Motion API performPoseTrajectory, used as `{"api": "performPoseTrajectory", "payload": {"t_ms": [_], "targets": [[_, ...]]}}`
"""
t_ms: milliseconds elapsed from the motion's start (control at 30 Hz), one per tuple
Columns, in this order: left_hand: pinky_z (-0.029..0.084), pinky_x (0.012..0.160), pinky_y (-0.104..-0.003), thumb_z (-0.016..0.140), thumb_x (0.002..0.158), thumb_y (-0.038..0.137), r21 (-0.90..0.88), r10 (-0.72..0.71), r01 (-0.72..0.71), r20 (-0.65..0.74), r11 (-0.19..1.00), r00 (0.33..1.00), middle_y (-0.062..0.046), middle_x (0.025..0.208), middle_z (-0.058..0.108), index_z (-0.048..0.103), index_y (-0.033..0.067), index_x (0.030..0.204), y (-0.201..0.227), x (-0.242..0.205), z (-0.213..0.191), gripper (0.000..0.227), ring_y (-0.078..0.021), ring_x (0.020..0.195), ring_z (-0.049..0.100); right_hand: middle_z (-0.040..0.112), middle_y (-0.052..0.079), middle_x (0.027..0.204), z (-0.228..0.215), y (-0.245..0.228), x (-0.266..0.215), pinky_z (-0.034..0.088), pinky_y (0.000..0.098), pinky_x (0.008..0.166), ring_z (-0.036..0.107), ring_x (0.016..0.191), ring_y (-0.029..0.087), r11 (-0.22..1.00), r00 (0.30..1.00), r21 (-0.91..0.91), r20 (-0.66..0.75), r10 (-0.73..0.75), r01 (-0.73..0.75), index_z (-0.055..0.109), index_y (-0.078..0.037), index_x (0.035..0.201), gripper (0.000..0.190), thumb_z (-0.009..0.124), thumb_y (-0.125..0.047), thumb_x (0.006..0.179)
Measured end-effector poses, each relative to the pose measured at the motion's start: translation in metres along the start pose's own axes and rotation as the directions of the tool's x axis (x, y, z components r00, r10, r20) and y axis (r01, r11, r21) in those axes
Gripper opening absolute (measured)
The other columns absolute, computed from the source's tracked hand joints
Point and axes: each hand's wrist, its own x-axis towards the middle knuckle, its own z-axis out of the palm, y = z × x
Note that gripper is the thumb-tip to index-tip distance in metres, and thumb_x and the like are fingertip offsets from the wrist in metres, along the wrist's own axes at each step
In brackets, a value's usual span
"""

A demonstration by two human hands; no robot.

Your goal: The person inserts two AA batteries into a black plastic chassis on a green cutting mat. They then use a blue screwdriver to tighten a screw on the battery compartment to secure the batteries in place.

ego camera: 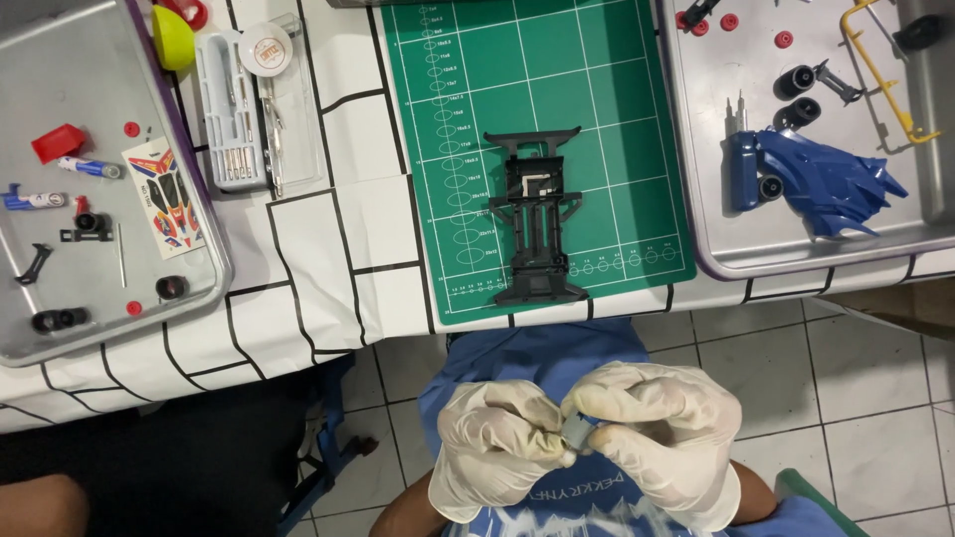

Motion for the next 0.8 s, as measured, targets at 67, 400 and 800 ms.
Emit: {"api": "performPoseTrajectory", "payload": {"t_ms": [67,400,800], "targets": [[0.066,0.066,-0.025,0.095,0.073,0.016,0.139,0.025,-0.028,0.027,0.990,0.999,-0.002,0.085,0.074,0.070,0.0174,0.070,-0.001,-0.003,-0.001,0.025,-0.0168,0.073,0.076,0.076,0.012,0.079,0.000,0.001,-0.002,0.067,0.0320,0.063,0.076,0.065,0.024,1.000,1.000,0.012,0.012,-0.005,0.004,0.071,0.001,0.111,0.024,0.077,-0.015,0.093],[0.067,0.060,-0.029,0.090,0.078,0.018,0.036,0.067,-0.065,-0.059,0.997,0.996,-0.004,0.081,0.071,0.070,0.0135,0.075,-0.006,-0.015,0.006,0.021,-0.0207,0.066,0.075,0.075,0.012,0.077,0.003,0.010,-0.008,0.058,0.0310,0.050,0.067,0.052,0.023,0.994,1.000,0.110,-0.014,-0.012,0.014,0.071,0.001,0.113,0.024,0.077,-0.014,0.095],[0.061,0.078,-0.022,0.070,0.081,-0.015,-0.184,-0.266,0.268,0.036,0.946,0.963,-0.022,0.088,0.076,0.075,-0.0139,0.090,-0.041,-0.061,-0.002,0.009,-0.0226,0.082,0.075,0.070,0.012,0.069,0.000,0.004,-0.005,0.057,0.0316,0.054,0.065,0.054,0.024,0.993,0.999,0.113,0.043,0.009,-0.014,0.071,0.001,0.115,0.025,0.076,-0.014,0.096]]}}
